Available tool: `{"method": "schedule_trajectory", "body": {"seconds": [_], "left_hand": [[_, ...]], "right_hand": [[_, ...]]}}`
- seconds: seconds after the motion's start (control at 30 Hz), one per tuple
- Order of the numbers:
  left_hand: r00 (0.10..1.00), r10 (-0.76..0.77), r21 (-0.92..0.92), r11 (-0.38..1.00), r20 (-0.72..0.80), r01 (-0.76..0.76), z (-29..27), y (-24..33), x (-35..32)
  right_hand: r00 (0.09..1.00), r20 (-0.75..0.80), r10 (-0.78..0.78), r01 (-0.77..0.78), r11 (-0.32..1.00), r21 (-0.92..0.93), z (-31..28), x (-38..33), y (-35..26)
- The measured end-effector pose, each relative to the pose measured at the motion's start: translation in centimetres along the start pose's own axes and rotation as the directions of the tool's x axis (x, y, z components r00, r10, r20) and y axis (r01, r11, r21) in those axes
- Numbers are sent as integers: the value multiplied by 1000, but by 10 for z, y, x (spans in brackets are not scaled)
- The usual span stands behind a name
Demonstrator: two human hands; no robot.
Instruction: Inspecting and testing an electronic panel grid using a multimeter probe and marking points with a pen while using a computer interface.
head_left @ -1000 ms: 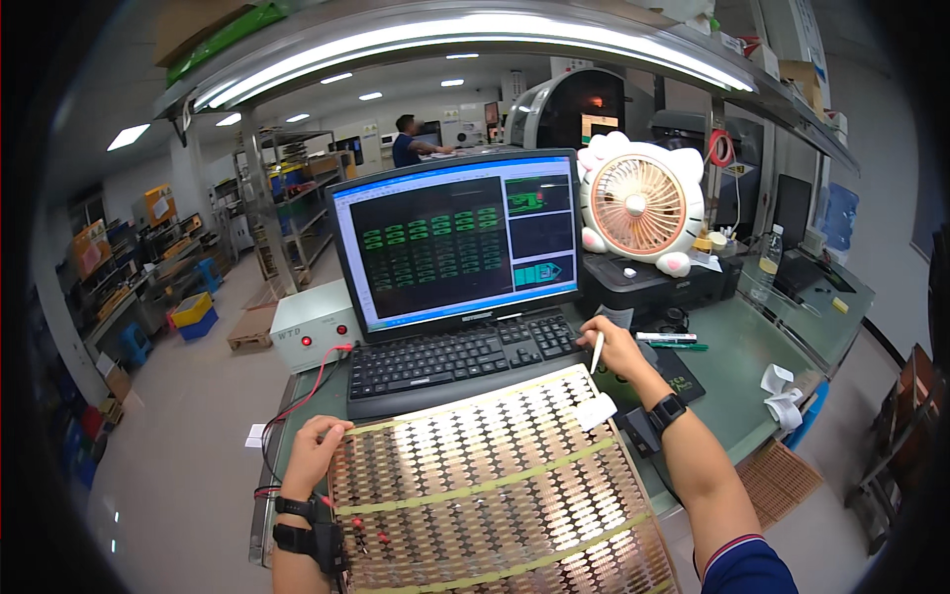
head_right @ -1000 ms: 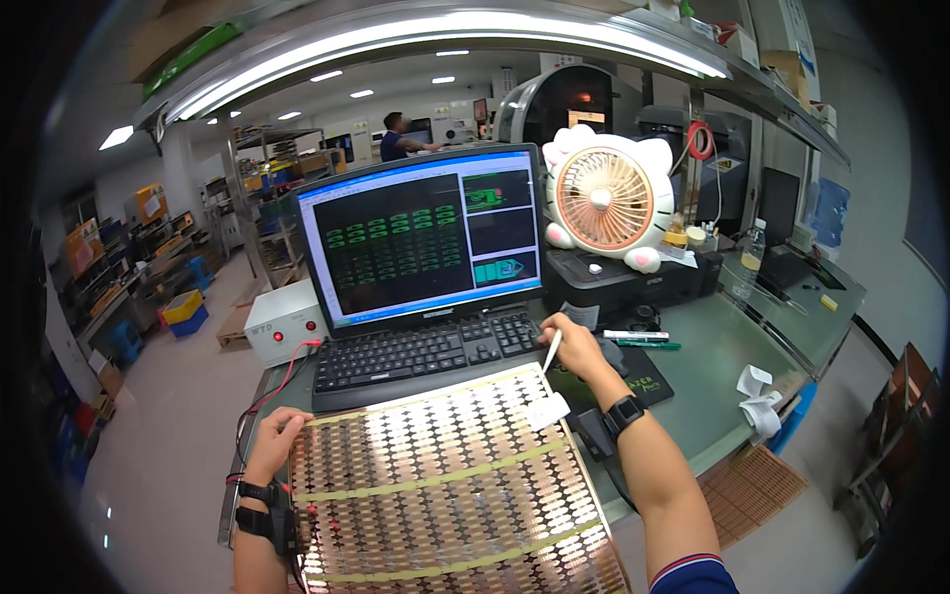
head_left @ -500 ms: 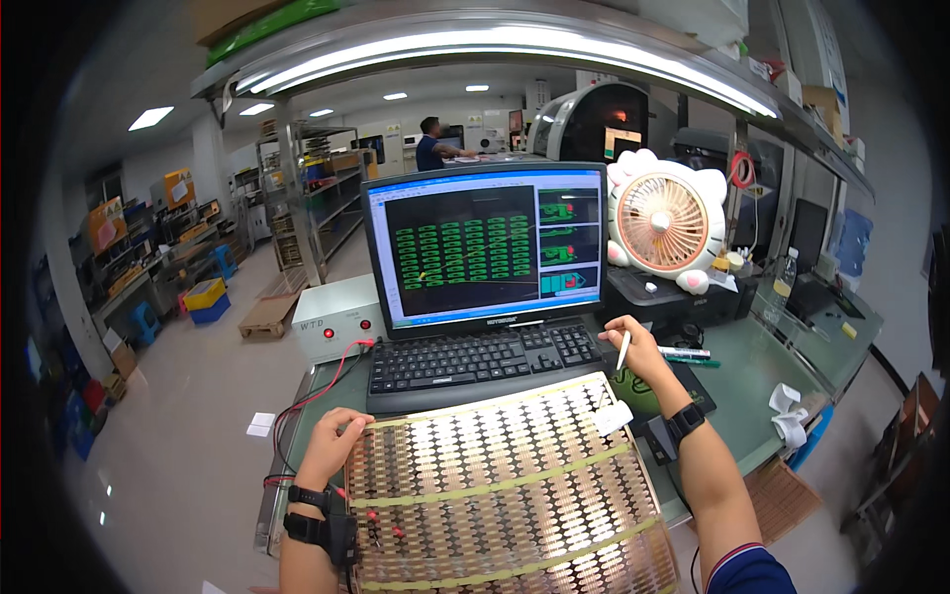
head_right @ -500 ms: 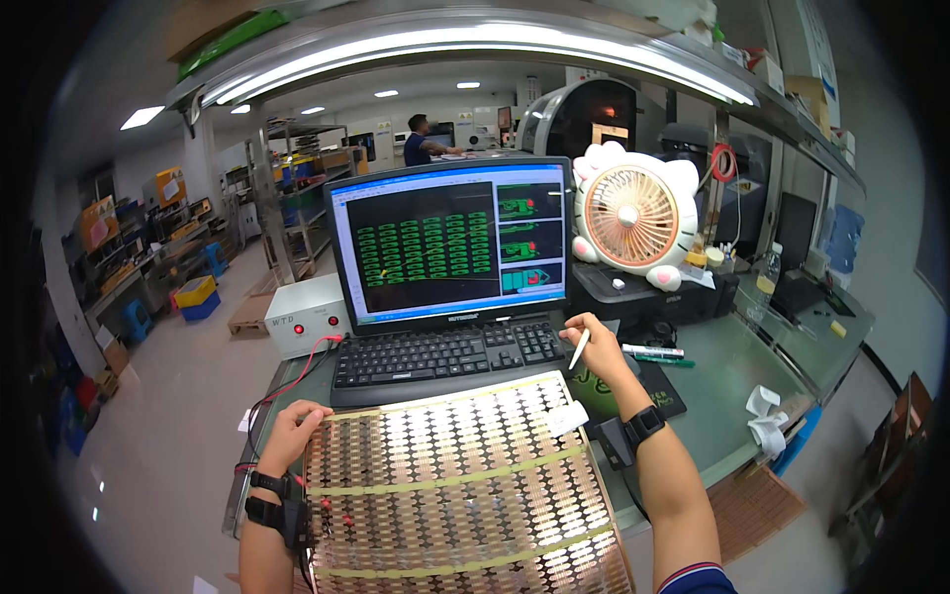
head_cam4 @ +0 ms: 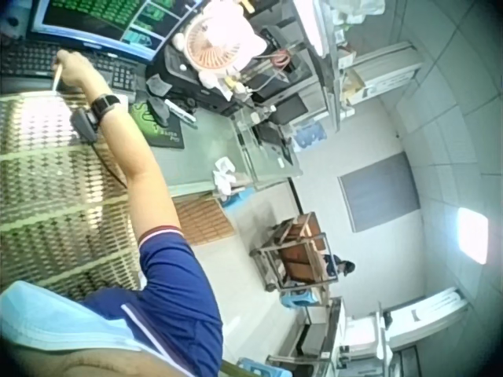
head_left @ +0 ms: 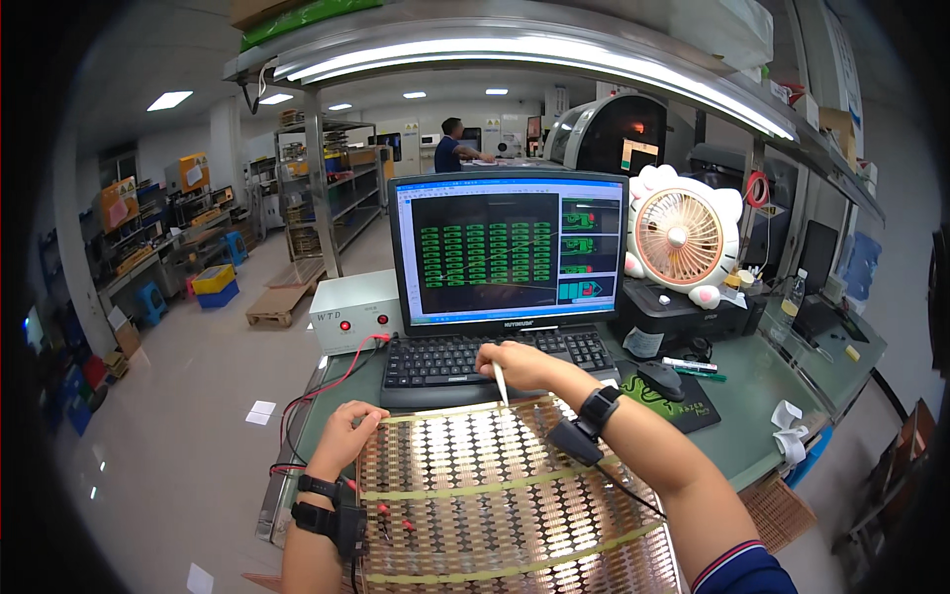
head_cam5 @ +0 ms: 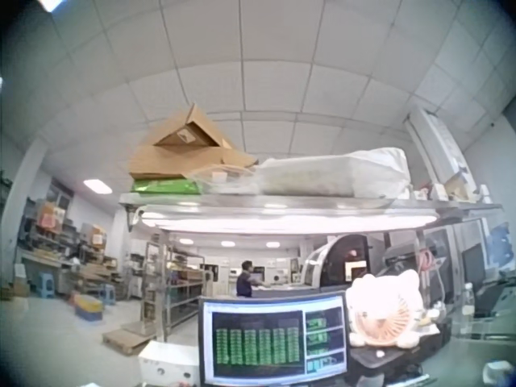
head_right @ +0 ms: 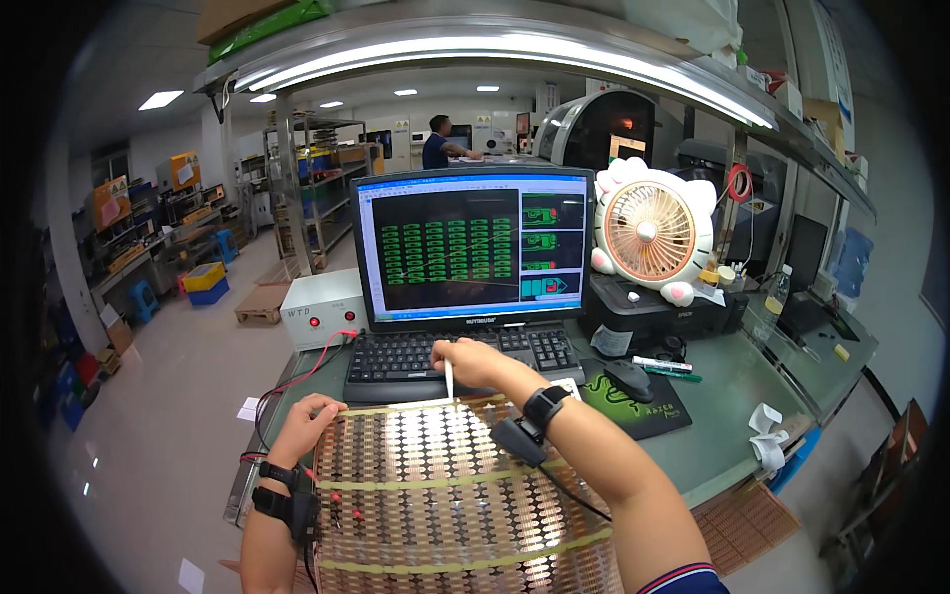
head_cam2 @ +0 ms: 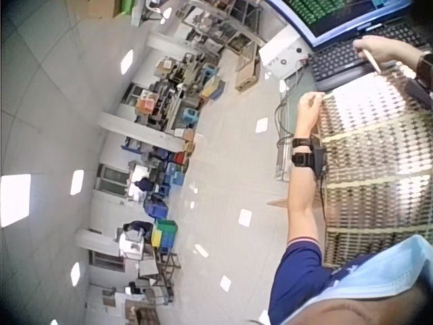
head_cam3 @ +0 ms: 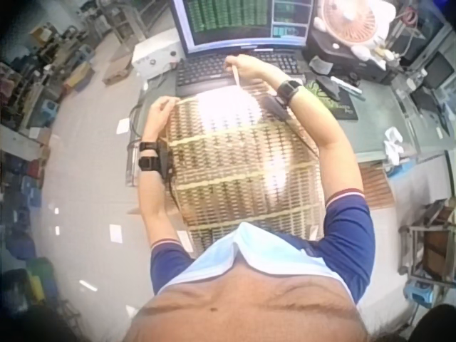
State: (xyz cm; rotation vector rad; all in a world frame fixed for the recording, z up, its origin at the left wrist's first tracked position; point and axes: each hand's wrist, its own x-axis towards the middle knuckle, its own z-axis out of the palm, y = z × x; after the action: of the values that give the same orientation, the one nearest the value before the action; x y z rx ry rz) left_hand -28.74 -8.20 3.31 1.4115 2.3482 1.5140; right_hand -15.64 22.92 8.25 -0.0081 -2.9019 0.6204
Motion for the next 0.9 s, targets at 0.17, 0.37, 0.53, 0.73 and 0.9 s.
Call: {"method": "schedule_trajectory", "body": {"seconds": [0.17, 0.37, 0.53, 0.73, 0.9], "left_hand": [[1000, 1, 3, 1000, 1, -1, 0, 3, 0], [1000, -21, -3, 1000, 3, 21, -1, 5, -1], [1000, -1, -2, 1000, -6, 1, 0, 4, 0], [998, 65, 81, 995, -12, -64, -6, 3, -2], [966, 260, 64, 964, 9, -260, -11, 4, 9]], "right_hand": [[995, 75, 68, -54, 982, -179, 16, 7, -7], [1000, 5, -1, 1, 1000, 31, -3, -19, 0], [996, -75, 46, -45, 999, 13, -26, -81, 11], [951, -221, 216, -203, 976, 81, -26, -130, 28], [913, -290, 287, -233, 950, 208, -18, -143, 29]]}}
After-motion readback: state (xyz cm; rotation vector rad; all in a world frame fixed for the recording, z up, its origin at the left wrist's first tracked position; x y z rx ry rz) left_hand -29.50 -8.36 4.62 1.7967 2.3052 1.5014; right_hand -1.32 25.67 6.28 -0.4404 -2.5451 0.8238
